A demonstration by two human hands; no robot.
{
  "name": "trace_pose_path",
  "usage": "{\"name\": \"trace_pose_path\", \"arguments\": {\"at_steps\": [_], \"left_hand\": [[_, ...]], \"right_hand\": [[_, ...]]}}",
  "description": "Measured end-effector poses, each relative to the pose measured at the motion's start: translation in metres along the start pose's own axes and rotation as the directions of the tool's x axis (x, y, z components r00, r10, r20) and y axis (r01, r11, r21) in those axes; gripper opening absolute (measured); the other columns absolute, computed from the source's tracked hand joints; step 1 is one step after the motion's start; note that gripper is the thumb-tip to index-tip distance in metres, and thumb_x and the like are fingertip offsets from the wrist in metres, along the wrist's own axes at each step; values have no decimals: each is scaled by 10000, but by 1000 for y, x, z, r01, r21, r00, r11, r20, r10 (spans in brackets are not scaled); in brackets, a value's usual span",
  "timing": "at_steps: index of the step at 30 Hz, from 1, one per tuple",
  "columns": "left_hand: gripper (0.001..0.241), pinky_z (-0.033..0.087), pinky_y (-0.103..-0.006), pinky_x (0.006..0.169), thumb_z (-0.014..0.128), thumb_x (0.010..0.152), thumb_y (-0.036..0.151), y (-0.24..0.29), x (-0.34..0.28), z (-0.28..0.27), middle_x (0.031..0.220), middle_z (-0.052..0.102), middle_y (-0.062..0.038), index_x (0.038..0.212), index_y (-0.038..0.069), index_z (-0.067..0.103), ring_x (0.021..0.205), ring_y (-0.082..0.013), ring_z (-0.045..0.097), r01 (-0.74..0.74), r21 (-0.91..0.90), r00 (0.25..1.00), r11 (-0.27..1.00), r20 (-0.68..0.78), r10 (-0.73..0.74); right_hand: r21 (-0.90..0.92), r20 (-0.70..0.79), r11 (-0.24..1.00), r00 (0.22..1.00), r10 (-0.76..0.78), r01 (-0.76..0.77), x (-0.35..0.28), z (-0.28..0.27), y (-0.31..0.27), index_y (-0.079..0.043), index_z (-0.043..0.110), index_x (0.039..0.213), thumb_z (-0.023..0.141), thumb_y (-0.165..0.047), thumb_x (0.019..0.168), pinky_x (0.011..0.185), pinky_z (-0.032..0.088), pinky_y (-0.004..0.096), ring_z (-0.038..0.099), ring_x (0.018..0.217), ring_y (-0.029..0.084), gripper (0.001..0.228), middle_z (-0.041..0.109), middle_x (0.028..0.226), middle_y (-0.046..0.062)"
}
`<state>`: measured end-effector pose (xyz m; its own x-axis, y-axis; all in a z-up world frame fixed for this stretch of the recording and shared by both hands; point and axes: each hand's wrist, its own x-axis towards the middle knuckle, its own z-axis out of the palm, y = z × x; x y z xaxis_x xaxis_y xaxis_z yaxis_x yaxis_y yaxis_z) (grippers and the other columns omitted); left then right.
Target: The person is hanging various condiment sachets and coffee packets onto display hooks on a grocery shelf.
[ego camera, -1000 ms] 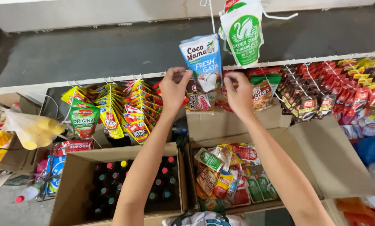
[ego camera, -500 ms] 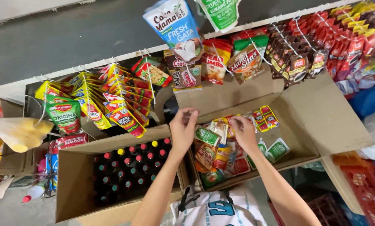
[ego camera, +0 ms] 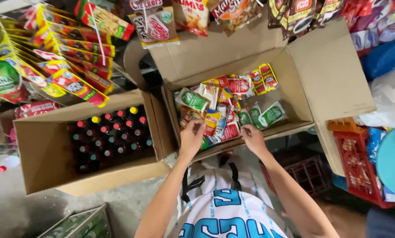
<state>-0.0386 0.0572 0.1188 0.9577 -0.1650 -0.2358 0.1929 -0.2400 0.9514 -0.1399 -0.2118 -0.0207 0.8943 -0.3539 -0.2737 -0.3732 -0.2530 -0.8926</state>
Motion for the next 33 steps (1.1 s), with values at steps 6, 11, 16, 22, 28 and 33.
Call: {"name": "trace_pose_path", "arguments": {"at_steps": [6,11,16,22,28,33], "left_hand": [[196,585,-305,735,730,936,182,-92,-14,38,877,782,-96,1065,35,719,782,-149,750,50,137,997,989,-60,-42],[182,594,-379,788,715,906,169,-144,-11,67,925,778,-157,1020,27,723,872,-279,774,30,292,998,956,-66,-12],[174,586,-420,810,675,908,172,-193,3,93,949,762,-173,1024,64,747,907,-328,752,86,366,995,927,19,-100],[196,566,-472,845,653,910,159,-245,27,122,987,748,-183,1066,129,768,952,-375,721,139,458,958,878,164,-237],[302,542,-496,895,685,868,147,-293,26,126,1050,733,-215,1162,95,729,1014,-416,689,190,510,941,839,149,-304],[444,506,-486,978,713,857,159,-309,23,121,1154,712,-221,1292,94,655,1106,-420,650,210,533,923,819,168,-346]], "right_hand": [[-41,114,996,990,80,-76,-7,-16,31,-4,678,1094,644,-170,986,672,582,306,721,747,160,201,739,833,83],[-10,214,992,969,126,-127,23,-13,39,-9,678,1109,629,-186,1008,657,561,321,689,722,159,209,729,824,88],[-29,258,980,946,198,-197,54,19,54,-18,673,1103,619,-179,997,653,565,316,722,738,158,200,744,844,74],[-262,249,965,965,77,-9,73,64,103,-38,730,1038,669,-181,935,717,577,386,742,792,271,187,753,883,168],[-488,283,873,947,152,6,79,104,183,-34,731,1010,680,-156,890,802,549,460,704,923,375,178,738,954,214],[-279,274,924,900,338,-262,91,131,200,-10,738,1020,711,-91,814,786,536,417,704,895,304,223,759,959,156]]}}
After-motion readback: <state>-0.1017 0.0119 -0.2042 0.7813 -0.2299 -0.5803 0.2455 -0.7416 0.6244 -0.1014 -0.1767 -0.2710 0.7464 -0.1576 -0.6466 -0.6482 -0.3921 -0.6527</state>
